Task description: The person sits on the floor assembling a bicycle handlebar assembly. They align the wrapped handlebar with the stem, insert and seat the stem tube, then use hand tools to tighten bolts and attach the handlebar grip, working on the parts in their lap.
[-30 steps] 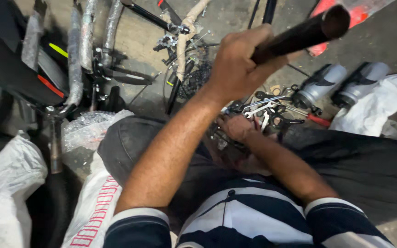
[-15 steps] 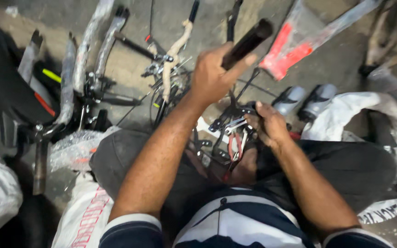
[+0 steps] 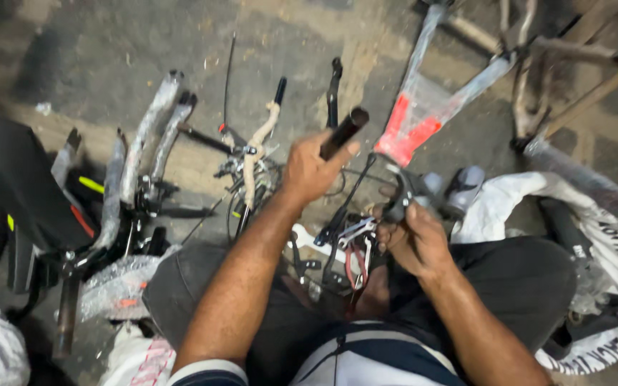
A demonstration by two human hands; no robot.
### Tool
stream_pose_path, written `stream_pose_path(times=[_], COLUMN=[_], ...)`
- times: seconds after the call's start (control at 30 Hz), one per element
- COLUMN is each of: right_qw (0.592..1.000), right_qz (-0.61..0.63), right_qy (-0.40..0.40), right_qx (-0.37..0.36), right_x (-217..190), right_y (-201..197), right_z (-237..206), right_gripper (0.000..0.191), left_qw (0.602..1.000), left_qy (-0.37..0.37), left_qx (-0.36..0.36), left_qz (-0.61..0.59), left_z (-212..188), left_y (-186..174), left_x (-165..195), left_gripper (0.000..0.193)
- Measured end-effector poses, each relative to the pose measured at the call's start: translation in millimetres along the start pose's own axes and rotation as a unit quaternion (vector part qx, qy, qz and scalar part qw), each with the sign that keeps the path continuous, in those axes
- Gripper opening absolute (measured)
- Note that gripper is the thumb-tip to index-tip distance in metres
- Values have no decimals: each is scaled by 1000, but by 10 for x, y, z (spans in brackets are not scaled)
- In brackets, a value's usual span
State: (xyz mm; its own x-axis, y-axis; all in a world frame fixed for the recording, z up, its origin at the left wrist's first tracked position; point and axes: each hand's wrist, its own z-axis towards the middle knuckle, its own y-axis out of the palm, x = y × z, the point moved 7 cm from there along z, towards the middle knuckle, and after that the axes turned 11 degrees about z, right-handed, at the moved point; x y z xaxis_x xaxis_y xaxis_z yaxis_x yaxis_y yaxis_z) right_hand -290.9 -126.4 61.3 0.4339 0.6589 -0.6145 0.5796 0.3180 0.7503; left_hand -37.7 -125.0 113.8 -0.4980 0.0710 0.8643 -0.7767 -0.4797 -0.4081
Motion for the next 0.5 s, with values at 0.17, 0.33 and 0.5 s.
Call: stream_pose_path(times=[0.17,0.33,0.5], right_qw=[996,986,980], right_qz=[28,65,76], right_qy=[-5,-16,-29], right_qx=[-86,-155,-180], right_x=[-367,-649,-733], right_y=[629,933,1003], right_z=[-55,-109,-178], right_gripper=[48,44,39], left_qw=[999,996,995], left_qy=[16,73,83], left_qx=[-29,-31,-55], left_qz=[25,30,26], left_z=[7,-78,-145], left_y=[148,250,317], left_x=[143,337,435], left_gripper=[49,43,40])
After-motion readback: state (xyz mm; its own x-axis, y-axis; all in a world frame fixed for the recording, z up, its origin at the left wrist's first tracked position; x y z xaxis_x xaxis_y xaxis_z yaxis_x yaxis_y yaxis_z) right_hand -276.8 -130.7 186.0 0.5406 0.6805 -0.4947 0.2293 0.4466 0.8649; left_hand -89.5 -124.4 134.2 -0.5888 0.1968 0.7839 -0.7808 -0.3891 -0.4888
